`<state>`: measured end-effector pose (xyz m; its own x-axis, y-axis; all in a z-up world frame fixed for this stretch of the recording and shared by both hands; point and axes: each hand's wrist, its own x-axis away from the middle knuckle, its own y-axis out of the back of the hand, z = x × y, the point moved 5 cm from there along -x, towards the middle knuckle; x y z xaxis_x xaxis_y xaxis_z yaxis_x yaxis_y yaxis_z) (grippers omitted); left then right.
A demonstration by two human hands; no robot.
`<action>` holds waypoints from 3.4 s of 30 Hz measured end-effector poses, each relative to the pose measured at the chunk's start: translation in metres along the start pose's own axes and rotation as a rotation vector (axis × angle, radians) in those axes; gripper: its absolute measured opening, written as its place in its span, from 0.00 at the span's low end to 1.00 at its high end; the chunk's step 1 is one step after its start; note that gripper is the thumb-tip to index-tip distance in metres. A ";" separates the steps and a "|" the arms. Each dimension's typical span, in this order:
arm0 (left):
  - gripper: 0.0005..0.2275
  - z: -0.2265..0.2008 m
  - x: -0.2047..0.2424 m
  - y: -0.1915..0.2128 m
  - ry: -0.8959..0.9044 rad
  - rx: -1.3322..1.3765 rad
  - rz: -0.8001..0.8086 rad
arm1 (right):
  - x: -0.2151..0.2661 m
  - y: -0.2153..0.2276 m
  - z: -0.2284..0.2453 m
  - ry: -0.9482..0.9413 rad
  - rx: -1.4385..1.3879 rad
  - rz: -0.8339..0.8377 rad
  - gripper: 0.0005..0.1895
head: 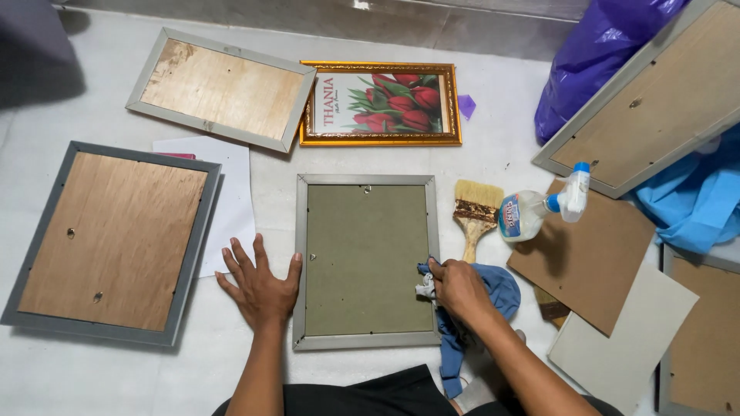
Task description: Cleaning the glass and assembling a picture frame on the floor
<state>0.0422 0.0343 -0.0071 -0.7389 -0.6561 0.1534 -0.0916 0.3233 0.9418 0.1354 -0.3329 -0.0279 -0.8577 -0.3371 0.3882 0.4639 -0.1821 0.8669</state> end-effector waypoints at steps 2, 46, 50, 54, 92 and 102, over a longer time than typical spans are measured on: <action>0.39 0.000 -0.002 -0.001 0.001 -0.001 0.002 | 0.000 -0.001 0.000 0.015 0.005 -0.016 0.17; 0.42 0.023 -0.010 -0.035 -0.101 -0.087 -0.155 | 0.010 0.028 0.031 -0.070 -0.066 -0.042 0.20; 0.41 0.018 -0.008 -0.027 -0.114 -0.030 -0.144 | 0.010 0.028 0.029 -0.056 -0.096 -0.044 0.18; 0.42 0.017 -0.008 -0.026 -0.103 -0.005 -0.131 | 0.004 0.038 0.028 -0.251 -0.183 0.111 0.18; 0.39 -0.004 0.003 0.005 -0.010 0.069 -0.005 | 0.050 0.056 0.062 -0.129 -0.450 0.513 0.14; 0.40 0.003 0.000 -0.001 -0.020 0.035 -0.012 | 0.088 -0.041 0.220 0.649 -0.061 -0.206 0.14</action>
<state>0.0398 0.0362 -0.0090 -0.7508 -0.6463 0.1363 -0.1234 0.3399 0.9323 -0.0080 -0.1517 0.0398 -0.6322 -0.7721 -0.0649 0.3337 -0.3470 0.8765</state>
